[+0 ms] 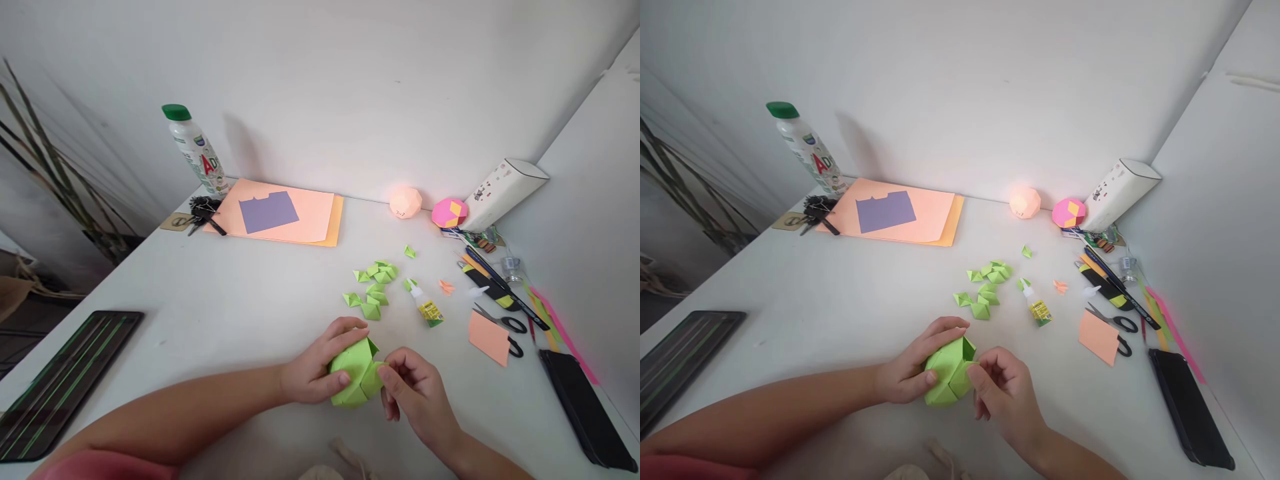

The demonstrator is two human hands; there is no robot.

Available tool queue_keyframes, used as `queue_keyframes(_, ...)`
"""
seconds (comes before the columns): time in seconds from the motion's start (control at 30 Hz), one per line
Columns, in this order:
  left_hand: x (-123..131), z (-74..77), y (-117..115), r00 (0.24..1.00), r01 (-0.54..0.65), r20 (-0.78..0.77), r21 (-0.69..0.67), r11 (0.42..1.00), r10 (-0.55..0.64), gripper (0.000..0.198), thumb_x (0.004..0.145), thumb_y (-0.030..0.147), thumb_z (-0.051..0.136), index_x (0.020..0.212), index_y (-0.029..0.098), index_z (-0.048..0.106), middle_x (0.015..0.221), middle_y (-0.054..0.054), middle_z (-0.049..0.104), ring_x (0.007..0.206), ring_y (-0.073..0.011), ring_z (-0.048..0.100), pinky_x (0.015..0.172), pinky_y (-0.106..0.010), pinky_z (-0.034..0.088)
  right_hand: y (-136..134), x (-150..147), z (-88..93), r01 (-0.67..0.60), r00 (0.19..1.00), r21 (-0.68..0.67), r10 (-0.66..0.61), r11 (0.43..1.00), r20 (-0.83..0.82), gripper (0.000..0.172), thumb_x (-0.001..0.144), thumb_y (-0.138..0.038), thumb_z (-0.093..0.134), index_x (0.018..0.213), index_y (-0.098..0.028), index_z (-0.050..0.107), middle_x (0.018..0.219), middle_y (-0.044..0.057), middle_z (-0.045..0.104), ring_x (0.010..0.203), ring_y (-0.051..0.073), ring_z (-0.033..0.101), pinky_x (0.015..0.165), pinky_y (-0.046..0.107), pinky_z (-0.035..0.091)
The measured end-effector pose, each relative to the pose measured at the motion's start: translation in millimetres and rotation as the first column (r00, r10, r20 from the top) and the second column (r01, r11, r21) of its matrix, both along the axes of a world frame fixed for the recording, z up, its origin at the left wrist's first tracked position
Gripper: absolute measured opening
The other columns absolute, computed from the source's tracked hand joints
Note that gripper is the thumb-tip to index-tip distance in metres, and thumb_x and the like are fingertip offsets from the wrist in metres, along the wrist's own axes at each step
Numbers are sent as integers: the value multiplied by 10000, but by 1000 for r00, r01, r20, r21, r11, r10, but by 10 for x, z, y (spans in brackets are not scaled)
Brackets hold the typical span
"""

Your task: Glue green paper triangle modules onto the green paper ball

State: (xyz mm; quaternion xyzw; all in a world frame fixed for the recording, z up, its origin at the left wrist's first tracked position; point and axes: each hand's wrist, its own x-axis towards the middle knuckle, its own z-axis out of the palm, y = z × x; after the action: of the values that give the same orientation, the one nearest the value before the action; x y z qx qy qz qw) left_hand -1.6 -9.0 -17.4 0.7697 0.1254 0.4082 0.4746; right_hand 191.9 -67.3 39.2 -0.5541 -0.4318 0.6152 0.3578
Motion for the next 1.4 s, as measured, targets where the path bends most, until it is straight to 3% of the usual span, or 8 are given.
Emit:
queue_keyframes(0.4, 3, 34, -9, 999, -24, -26, 4, 1000, 25, 530, 945, 437, 317, 1423, 214, 262, 1217, -155, 397, 1127, -256, 443, 944, -455, 440, 84, -9, -8, -112, 968, -134, 77, 985, -240, 337, 712, -399, 748, 741, -165, 507, 506, -6, 642, 436, 119, 590, 425, 229, 476)
queue_keyframes(0.63, 6, 31, -4, 996, 50, -74, 69, 996, -45, 542, 955, 438, 269, 1452, 244, 166, 1314, -167, 309, 1249, -277, 347, 1016, -483, 391, 88, -11, -16, -124, 964, -173, 77, 977, -256, 322, 715, -378, 750, 701, -156, 517, 509, 18, 670, 455, 131, 624, 441, 232, 500)
queue_keyframes(1.17, 1, 19, -33, 988, 13, -154, 197, 980, 18, 576, 936, 502, 220, 1461, 289, 114, 1347, -167, 249, 1267, -312, 321, 977, -472, 421, 74, -50, 7, -100, 980, -150, 71, 984, -184, 318, 713, -390, 744, 682, -155, 532, 505, 12, 668, 459, 141, 633, 466, 249, 512)
queue_keyframes(1.4, 6, -7, -36, 983, 9, -183, 234, 972, 34, 588, 932, 518, 202, 1462, 274, 126, 1345, -176, 264, 1273, -314, 319, 978, -457, 416, 77, -40, -2, -137, 978, -128, 113, 982, -176, 306, 725, -404, 727, 788, -123, 623, 520, -8, 625, 462, 138, 620, 462, 252, 507)
